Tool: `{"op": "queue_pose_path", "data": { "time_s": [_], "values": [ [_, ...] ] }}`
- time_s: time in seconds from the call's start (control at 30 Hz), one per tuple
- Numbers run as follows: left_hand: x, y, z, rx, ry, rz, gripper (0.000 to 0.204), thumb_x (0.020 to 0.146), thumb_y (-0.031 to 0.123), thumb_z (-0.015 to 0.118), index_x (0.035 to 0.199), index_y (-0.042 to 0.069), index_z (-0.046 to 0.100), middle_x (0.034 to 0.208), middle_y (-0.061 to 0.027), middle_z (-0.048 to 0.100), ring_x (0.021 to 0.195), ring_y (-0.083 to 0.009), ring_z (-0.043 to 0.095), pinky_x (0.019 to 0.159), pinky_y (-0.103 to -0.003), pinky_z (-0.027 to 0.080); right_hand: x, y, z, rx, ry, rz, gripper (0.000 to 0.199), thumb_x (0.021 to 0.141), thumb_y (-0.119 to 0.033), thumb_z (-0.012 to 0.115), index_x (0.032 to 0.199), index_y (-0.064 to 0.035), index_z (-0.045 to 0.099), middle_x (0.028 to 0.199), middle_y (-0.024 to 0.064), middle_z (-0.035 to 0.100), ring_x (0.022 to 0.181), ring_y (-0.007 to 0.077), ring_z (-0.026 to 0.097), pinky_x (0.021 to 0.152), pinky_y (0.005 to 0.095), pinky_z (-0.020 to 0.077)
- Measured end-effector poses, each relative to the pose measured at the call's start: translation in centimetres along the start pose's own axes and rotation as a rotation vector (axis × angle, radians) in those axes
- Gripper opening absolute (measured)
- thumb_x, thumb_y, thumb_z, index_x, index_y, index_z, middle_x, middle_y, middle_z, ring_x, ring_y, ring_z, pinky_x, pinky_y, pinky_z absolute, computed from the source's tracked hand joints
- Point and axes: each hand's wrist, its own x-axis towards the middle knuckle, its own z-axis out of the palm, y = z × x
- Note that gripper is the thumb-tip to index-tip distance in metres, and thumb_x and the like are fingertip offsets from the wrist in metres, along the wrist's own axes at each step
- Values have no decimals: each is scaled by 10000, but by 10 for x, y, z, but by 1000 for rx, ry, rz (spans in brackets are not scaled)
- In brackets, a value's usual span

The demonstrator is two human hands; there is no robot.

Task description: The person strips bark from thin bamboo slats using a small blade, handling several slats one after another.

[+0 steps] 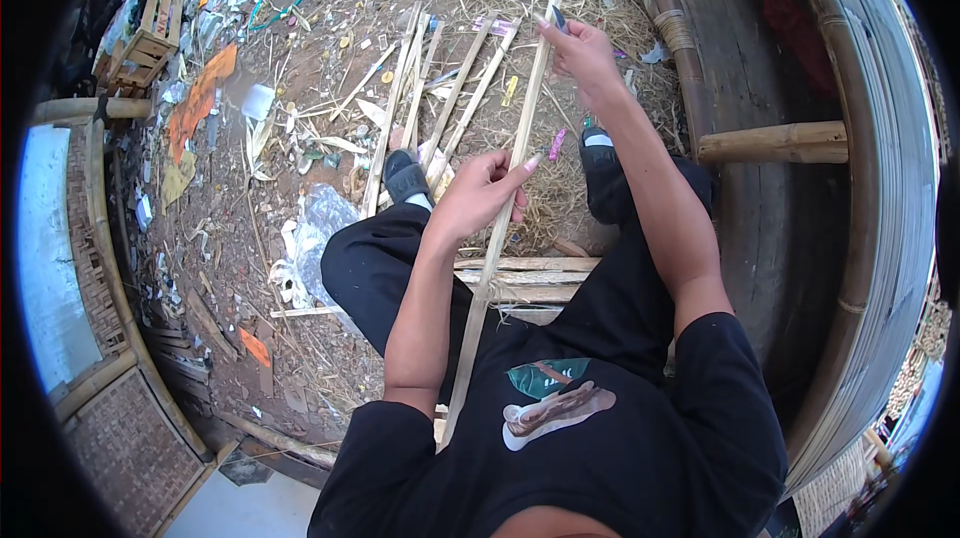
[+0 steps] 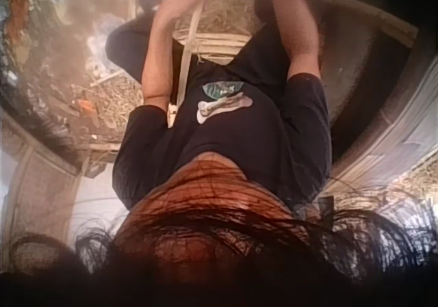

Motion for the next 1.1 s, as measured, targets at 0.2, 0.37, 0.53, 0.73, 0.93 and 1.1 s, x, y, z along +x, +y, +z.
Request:
{"op": "queue_pose_path", "data": {
  "time_s": [0.2, 0.37, 0.53, 0.73, 0.93, 1.1],
  "values": [
    [-9, -1, 11, -56, -192, -23, 305, 1000, 320, 524, 914, 28, 543, 667, -68, 631, 550, -118, 630, 491, -235, 456, 12, -3, -26, 78, 186, -29, 192, 950, -207, 624, 976, -18, 644, 594, -85, 398, 475, 27, 330, 452, 219, 267],
    [-8, -20, 29, -273, -123, 27, 309, 1026, 309, 463, 961, 21, 553, 591, -9, 540, 430, -91, 518, 424, -223, 428, 10, -5, -36, -49, 151, -15, 236, 969, -231, 594, 1033, -10, 646, 612, -78, 395, 485, 27, 330, 459, 214, 283],
    [-8, -28, 43, -64, 85, 45, 294, 1030, 295, 451, 1081, 34, 575, 577, 23, 462, 421, -58, 400, 404, -223, 343, 15, 5, -49, -483, 364, -341, 274, 985, -243, 530, 1183, -89, 643, 691, 3, 567, 637, 81, 519, 593, 275, 426],
    [-10, -39, 51, 122, 192, 232, 374, 1009, 262, 482, 1312, 46, 518, 621, 27, 471, 463, -58, 410, 431, -234, 336, 5, -3, -49, -691, 239, -321, 283, 964, -160, 544, 1218, -194, 665, 669, 20, 591, 592, 76, 524, 568, 292, 442],
    [-21, -22, 55, 103, 154, 222, 518, 984, 199, 525, 1464, 81, 371, 654, 26, 490, 506, -66, 495, 488, -237, 435, 4, -5, -59, -804, 320, -393, 289, 949, -141, 560, 1191, -242, 683, 633, 76, 604, 584, 84, 562, 584, 302, 472],
    [-15, -41, 55, 42, 118, 314, 568, 966, 139, 561, 1472, 24, 329, 795, -13, 581, 573, -57, 537, 527, -227, 475, 10, -5, -70, -856, 406, -537, 279, 933, -144, 584, 1186, -213, 680, 796, 150, 687, 716, 208, 678, 661, 336, 509]
  ]
}}
